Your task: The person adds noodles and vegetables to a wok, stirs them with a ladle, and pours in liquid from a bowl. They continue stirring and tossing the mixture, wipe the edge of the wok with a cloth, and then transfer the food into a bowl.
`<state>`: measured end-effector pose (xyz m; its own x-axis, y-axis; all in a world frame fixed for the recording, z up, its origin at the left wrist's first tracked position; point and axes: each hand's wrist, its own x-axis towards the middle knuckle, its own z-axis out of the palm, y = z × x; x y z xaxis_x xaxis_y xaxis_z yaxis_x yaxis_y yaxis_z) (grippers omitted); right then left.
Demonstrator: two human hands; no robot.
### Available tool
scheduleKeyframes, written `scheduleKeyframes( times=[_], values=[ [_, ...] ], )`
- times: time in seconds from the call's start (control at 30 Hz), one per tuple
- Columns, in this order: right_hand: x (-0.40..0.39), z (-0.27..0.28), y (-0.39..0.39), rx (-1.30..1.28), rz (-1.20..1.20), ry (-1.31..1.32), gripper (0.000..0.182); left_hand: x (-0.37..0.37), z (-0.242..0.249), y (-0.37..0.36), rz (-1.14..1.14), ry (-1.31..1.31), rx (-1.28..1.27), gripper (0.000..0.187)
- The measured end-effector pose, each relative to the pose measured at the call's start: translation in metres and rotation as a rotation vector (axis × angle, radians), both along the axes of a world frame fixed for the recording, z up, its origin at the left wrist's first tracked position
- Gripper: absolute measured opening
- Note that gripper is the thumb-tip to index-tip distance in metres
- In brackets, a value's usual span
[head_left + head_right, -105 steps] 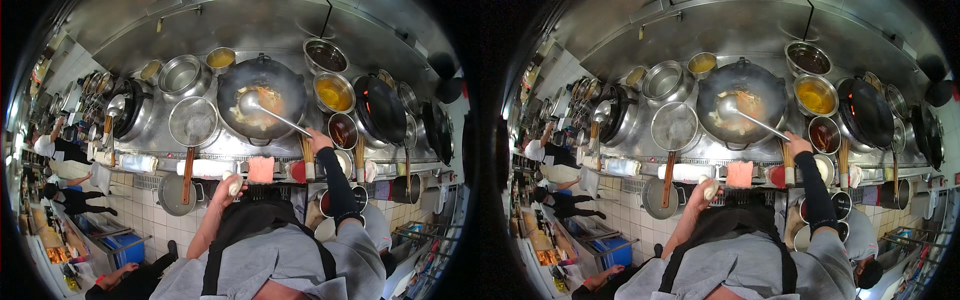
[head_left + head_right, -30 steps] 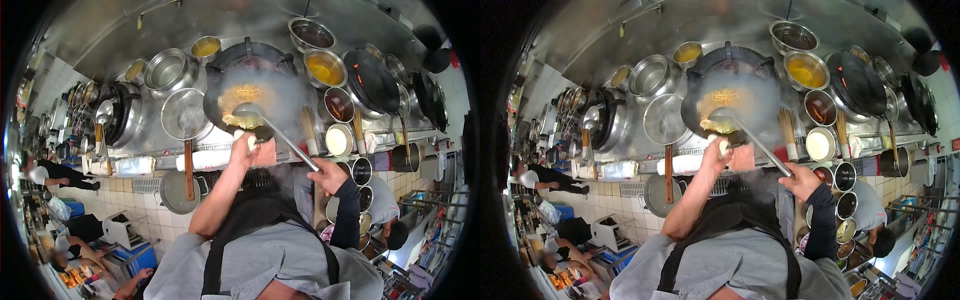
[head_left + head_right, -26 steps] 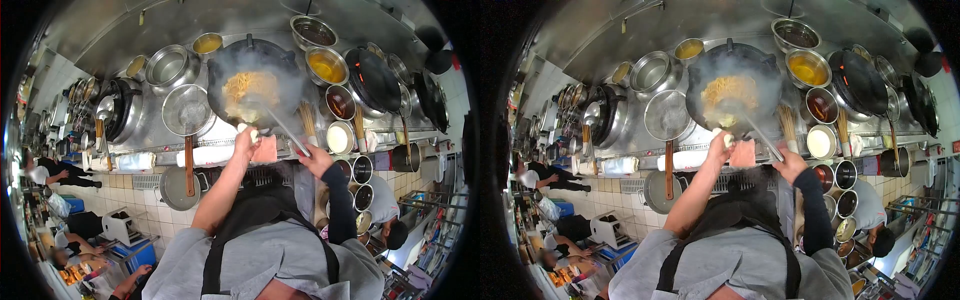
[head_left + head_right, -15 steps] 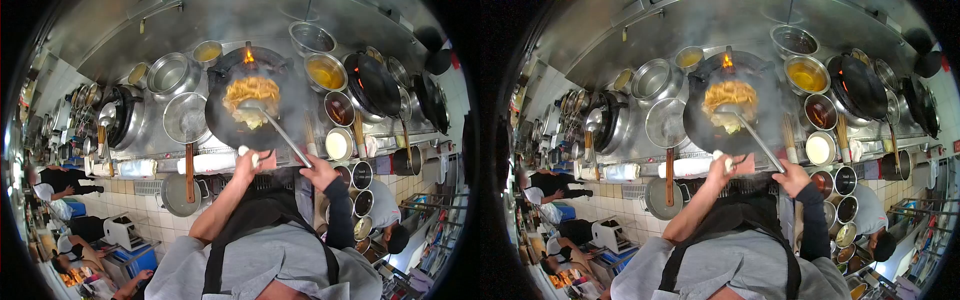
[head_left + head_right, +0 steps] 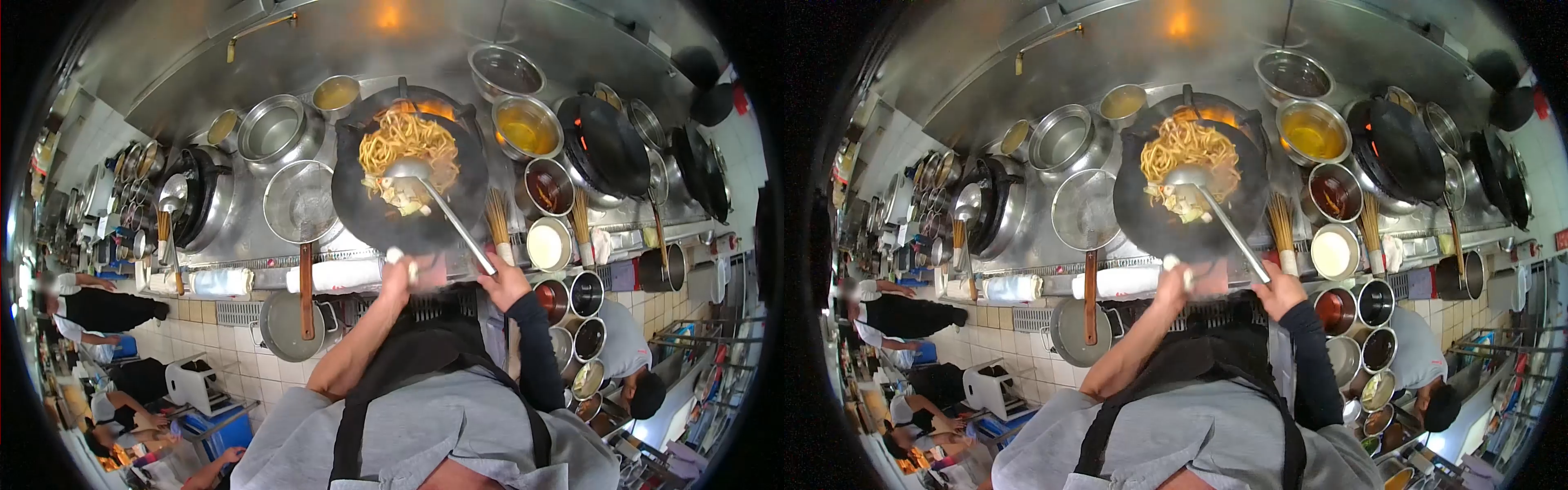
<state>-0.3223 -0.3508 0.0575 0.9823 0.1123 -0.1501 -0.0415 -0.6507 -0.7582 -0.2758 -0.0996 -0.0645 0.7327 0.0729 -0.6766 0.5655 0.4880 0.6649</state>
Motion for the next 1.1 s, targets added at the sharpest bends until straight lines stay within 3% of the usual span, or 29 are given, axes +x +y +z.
scheduleKeyframes(
  times=[0.03, 0.07, 0.13, 0.23, 0.3, 0.37, 0.4, 0.5, 0.63, 0.73, 0.8, 0.83, 0.97, 1.0, 1.1],
  values=[
    [-0.006, 0.007, -0.010, 0.005, 0.018, 0.011, 0.048, 0.018, 0.024, 0.001, -0.040, -0.018, -0.065, 0.011],
    [-0.008, 0.014, -0.023, 0.006, 0.039, 0.014, 0.050, 0.039, 0.006, -0.002, 0.063, -0.052, -0.131, 0.011],
    [-0.014, 0.043, -0.044, -0.122, 0.074, 0.054, 0.045, 0.068, 0.019, -0.006, 0.134, 0.032, -0.121, 0.012],
    [-0.010, 0.090, -0.062, -0.189, 0.099, 0.162, 0.044, 0.090, -0.001, -0.004, 0.032, -0.005, -0.085, 0.014],
    [-0.005, 0.081, -0.072, -0.210, 0.067, 0.242, 0.044, 0.104, -0.015, -0.003, -0.024, -0.013, -0.099, 0.014],
    [0.008, -0.003, -0.072, -0.202, 0.058, -0.014, 0.043, 0.116, -0.048, 0.003, -0.099, 0.014, -0.120, 0.017],
    [0.015, -0.029, -0.071, -0.198, 0.055, -0.146, 0.043, 0.113, -0.042, 0.005, -0.065, 0.027, -0.173, 0.020],
    [0.031, -0.008, -0.026, 0.446, -0.298, 0.410, 0.031, 0.084, -0.007, 0.018, -0.027, 0.037, -0.230, 0.026],
    [0.056, -0.053, 0.029, 0.686, -0.454, 0.295, 0.018, 0.016, -0.019, 0.073, -0.199, -0.029, -0.062, 0.029],
    [0.065, -0.056, 0.055, 0.755, -0.554, 0.412, 0.018, -0.023, -0.018, 0.102, -0.055, -0.018, 0.062, 0.027],
    [0.066, -0.045, 0.046, 0.928, -0.529, 0.588, 0.017, -0.036, -0.021, 0.122, 0.044, 0.010, 0.169, 0.026],
    [0.069, -0.043, 0.030, 1.002, -0.395, 0.637, 0.016, -0.039, -0.022, 0.132, 0.078, -0.014, 0.168, 0.026],
    [0.092, -0.057, 0.048, 0.721, -0.437, 0.276, 0.016, -0.035, -0.027, 0.146, 0.175, -0.113, 0.184, 0.026],
    [0.112, -0.087, 0.051, 0.674, -0.440, 0.108, 0.017, -0.029, -0.029, 0.148, 0.190, -0.141, 0.197, 0.027],
    [0.142, -0.085, 0.063, 0.715, -0.497, 0.237, 0.016, -0.025, -0.046, 0.148, 0.181, -0.125, 0.265, 0.029]
  ],
)
